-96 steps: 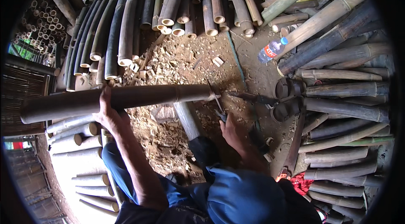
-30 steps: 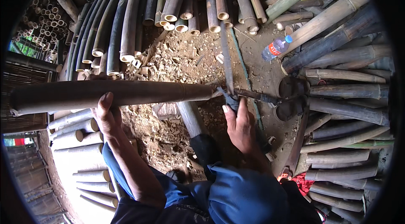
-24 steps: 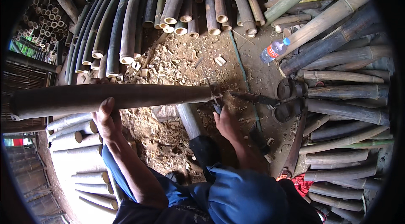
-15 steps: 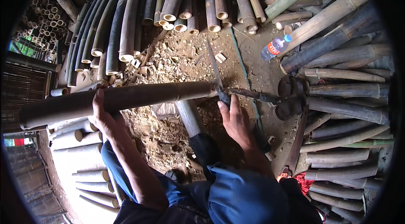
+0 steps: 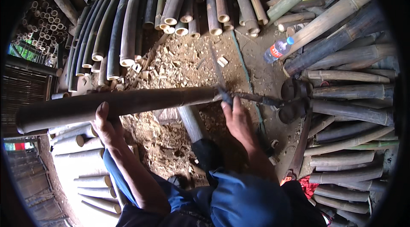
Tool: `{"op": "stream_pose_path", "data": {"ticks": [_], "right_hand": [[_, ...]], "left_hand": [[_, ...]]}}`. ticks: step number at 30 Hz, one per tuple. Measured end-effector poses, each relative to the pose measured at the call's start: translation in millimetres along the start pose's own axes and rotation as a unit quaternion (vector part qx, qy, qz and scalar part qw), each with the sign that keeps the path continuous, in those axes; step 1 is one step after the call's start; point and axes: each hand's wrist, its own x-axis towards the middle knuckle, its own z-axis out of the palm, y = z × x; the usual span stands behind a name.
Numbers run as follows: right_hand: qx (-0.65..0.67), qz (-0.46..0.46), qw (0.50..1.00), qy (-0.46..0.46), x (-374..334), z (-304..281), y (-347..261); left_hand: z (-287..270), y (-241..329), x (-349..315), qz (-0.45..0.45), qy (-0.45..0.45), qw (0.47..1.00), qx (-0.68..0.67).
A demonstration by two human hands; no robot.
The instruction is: The person carves a bamboo pole using a curved blade, shaving off material and shaping the end of the pole while seated on a stool among other bamboo pieces.
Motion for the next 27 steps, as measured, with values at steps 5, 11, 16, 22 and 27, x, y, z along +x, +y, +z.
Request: {"op": "stream_pose_path", "data": {"ticks": [5,11,16,22,27], "right_hand": [[0.06,-0.141,0.974,0.165,-21.5,4.7,-1.2],[-0.034,-0.027,0.999,-0.025,-10.2,81.3,108.1],[-0.026,0.005,0.999,-0.029,-12.7,41.3,41.5],[0.054,-0.185,0.966,0.174,-15.9,-13.3,-21.4],[-0.047,0.03,0.996,-0.064,-4.5,60.8,54.5]], "left_hand": [[-9.3,13.7,-0.2,0.01,-0.031,0.999,0.043],[3.7,-1.6,0.6,-0.01,0.047,0.999,0.012],[14.8,9.0,-5.5,-0.036,0.194,0.98,0.014],[10.5,7.8,-2.5,-0.004,0.103,0.995,0.002],[17.7,5.5,-3.3,0.004,0.073,0.997,-0.013]]}}
